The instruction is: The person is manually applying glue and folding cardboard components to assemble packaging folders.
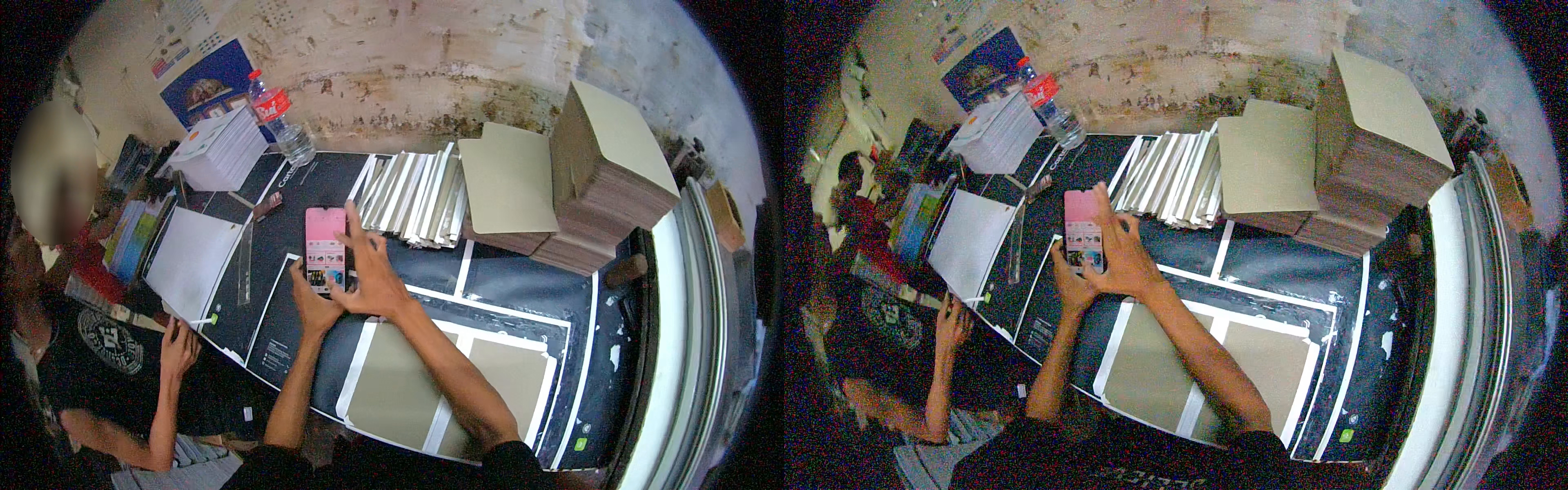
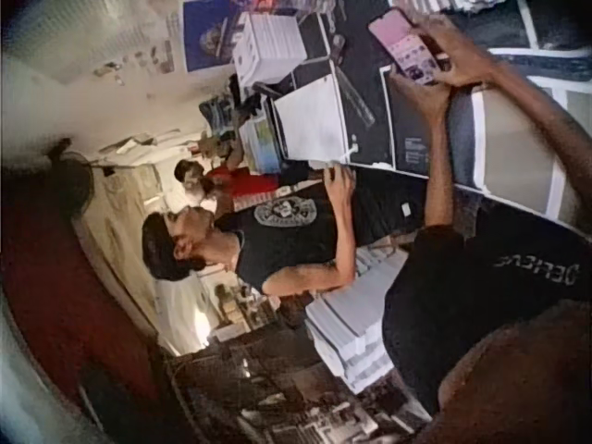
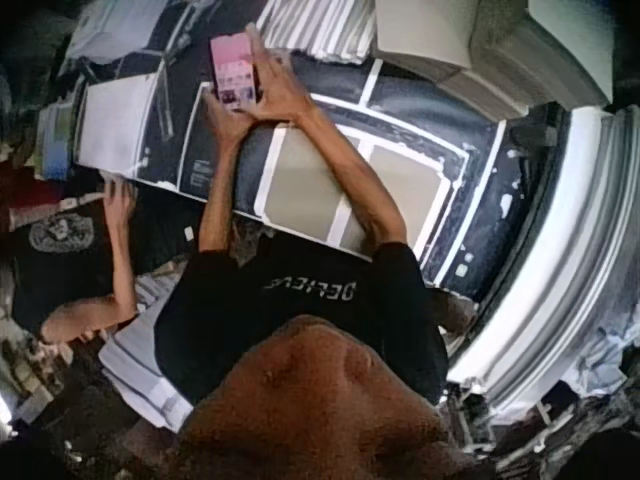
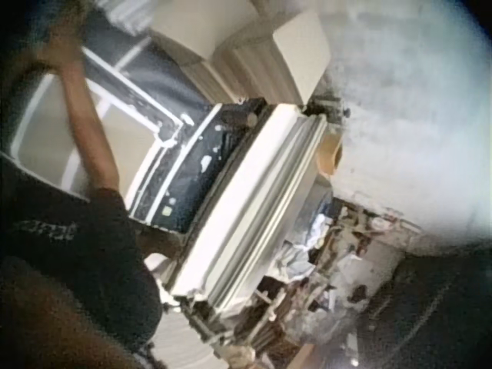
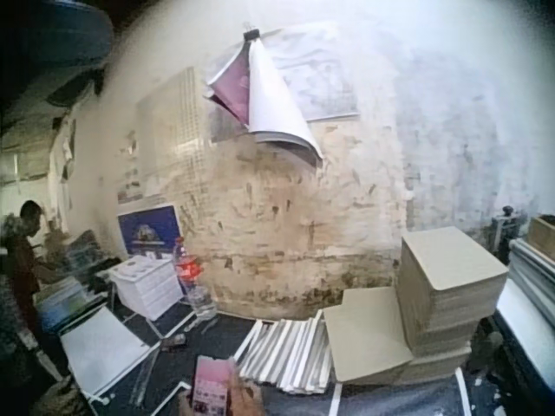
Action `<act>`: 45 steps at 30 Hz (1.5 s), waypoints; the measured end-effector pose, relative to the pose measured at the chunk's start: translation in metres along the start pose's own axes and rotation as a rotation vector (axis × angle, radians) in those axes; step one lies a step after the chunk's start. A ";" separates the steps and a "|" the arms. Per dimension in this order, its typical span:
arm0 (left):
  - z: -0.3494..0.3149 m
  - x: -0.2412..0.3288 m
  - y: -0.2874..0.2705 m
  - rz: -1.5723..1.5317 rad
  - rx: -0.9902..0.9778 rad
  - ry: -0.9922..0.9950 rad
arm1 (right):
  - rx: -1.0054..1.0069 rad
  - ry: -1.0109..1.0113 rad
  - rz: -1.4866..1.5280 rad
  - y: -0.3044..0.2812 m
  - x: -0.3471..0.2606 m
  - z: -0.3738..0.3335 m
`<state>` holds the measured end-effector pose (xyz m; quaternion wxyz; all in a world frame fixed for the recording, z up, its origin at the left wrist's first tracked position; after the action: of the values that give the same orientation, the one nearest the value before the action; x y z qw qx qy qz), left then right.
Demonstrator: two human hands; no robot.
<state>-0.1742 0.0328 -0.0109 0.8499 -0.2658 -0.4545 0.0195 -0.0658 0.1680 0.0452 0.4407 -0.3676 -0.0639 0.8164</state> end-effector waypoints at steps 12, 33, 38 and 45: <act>-0.001 0.009 0.000 0.084 0.037 0.133 | -0.028 0.064 0.070 -0.004 0.002 -0.002; -0.003 0.008 0.001 0.128 0.046 0.080 | 0.077 0.061 0.042 -0.009 0.003 0.001; -0.003 0.007 0.000 0.080 0.020 0.072 | 0.082 0.055 -0.002 -0.009 0.003 0.001; -0.003 0.013 -0.001 0.116 0.013 0.130 | 0.099 0.047 -0.029 -0.015 0.002 0.006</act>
<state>-0.1646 0.0344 -0.0021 0.8769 -0.2867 -0.3820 0.0542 -0.0603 0.1803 0.0554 0.4715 -0.3633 -0.0185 0.8033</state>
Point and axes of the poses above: each hand's wrist, its own z-axis towards the middle knuckle, its own y-axis out of the palm, x = y × z, the point moved 1 cm from there along z, towards the middle knuckle, and after that the axes turned 4 degrees about -y, right-handed, at the moved point
